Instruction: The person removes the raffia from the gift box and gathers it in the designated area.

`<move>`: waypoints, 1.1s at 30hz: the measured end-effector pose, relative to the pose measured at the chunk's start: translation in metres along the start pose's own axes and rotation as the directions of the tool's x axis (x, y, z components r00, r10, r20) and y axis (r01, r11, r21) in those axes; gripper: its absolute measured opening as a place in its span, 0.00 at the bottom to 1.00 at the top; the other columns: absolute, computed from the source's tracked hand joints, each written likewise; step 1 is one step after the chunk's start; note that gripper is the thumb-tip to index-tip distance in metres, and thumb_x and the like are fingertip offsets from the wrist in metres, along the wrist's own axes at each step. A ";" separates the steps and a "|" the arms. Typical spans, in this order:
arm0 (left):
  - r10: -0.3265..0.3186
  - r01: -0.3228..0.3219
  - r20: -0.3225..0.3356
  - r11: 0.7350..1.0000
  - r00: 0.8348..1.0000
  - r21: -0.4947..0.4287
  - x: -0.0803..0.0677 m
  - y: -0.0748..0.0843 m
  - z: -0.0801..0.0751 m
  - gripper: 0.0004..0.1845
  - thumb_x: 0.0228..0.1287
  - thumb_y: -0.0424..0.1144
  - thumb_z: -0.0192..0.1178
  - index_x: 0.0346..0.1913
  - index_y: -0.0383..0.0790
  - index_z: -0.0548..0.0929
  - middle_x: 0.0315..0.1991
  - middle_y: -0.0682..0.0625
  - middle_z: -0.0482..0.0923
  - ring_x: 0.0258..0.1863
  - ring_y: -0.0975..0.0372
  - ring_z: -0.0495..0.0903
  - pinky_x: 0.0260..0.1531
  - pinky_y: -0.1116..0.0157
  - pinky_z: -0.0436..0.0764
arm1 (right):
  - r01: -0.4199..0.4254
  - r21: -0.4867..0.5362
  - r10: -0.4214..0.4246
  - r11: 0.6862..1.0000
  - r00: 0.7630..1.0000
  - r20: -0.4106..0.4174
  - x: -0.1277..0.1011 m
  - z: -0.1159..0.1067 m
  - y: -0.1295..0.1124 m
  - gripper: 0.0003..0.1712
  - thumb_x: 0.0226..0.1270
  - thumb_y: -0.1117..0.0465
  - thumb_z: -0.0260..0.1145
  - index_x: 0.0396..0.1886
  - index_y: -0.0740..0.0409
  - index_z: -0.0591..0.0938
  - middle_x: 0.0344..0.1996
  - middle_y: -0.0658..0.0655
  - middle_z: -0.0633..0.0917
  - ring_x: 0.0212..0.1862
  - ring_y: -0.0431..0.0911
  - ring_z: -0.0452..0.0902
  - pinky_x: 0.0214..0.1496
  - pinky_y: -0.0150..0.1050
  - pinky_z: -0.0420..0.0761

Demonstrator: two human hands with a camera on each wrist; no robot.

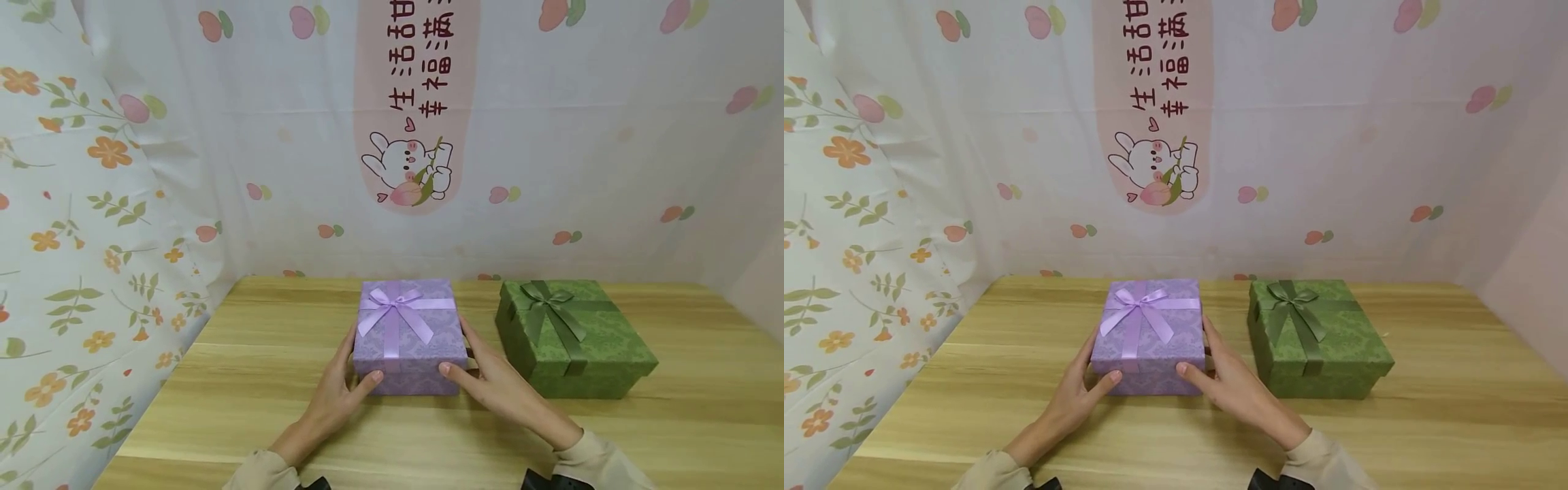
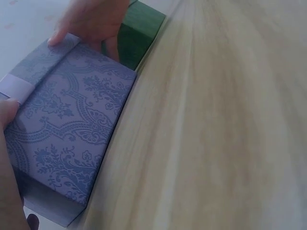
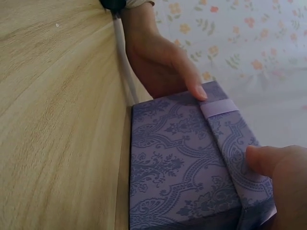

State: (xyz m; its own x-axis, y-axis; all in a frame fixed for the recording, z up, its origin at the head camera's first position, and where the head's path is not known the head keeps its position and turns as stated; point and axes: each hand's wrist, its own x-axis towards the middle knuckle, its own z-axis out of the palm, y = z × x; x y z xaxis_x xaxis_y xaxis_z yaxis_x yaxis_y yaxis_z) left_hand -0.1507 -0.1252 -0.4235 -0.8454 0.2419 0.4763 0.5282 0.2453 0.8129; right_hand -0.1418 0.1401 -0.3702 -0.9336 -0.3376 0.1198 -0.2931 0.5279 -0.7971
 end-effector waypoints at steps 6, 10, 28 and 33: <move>0.004 -0.004 0.010 1.000 1.000 -0.023 0.000 -0.001 0.000 0.44 0.62 0.38 0.61 0.74 0.50 0.46 0.70 0.44 0.53 0.68 0.52 0.54 0.62 0.45 0.52 | 0.022 -0.060 -0.023 0.998 1.000 -0.010 -0.001 -0.001 -0.001 0.50 0.64 0.42 0.60 0.75 0.50 0.42 0.70 0.62 0.55 0.54 0.53 0.74 0.45 0.35 0.78; 0.007 -0.008 -0.010 1.000 1.000 -0.014 0.000 -0.002 -0.001 0.43 0.61 0.37 0.61 0.74 0.48 0.48 0.70 0.43 0.54 0.65 0.48 0.59 0.59 0.43 0.59 | 0.028 -0.086 -0.030 0.996 0.999 -0.023 -0.001 -0.001 -0.002 0.50 0.64 0.42 0.60 0.75 0.50 0.43 0.69 0.63 0.58 0.54 0.54 0.74 0.44 0.34 0.79; 0.108 -0.109 -0.044 0.994 0.993 -0.006 -0.001 0.037 0.003 0.40 0.55 0.23 0.62 0.68 0.21 0.51 0.67 0.30 0.54 0.64 0.44 0.58 0.58 0.48 0.64 | 0.010 -0.069 -0.013 0.998 0.999 -0.042 -0.005 0.000 0.001 0.51 0.64 0.41 0.60 0.75 0.51 0.42 0.69 0.64 0.56 0.57 0.56 0.71 0.53 0.45 0.76; 0.169 -0.170 -0.040 0.985 0.985 -0.029 0.001 0.034 0.000 0.40 0.54 0.21 0.62 0.67 0.18 0.51 0.66 0.28 0.53 0.64 0.42 0.56 0.56 0.48 0.64 | 0.069 -0.104 -0.078 0.992 0.994 -0.078 -0.004 -0.003 -0.004 0.50 0.63 0.41 0.61 0.75 0.49 0.44 0.69 0.63 0.56 0.59 0.59 0.69 0.52 0.49 0.75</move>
State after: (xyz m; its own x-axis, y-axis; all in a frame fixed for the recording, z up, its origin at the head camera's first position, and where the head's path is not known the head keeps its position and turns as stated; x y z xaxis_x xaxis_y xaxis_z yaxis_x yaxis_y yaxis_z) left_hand -0.1336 -0.1167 -0.3959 -0.7468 0.2419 0.6196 0.6615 0.1731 0.7297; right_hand -0.1380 0.1416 -0.3661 -0.9212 -0.3156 0.2274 -0.3772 0.5815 -0.7208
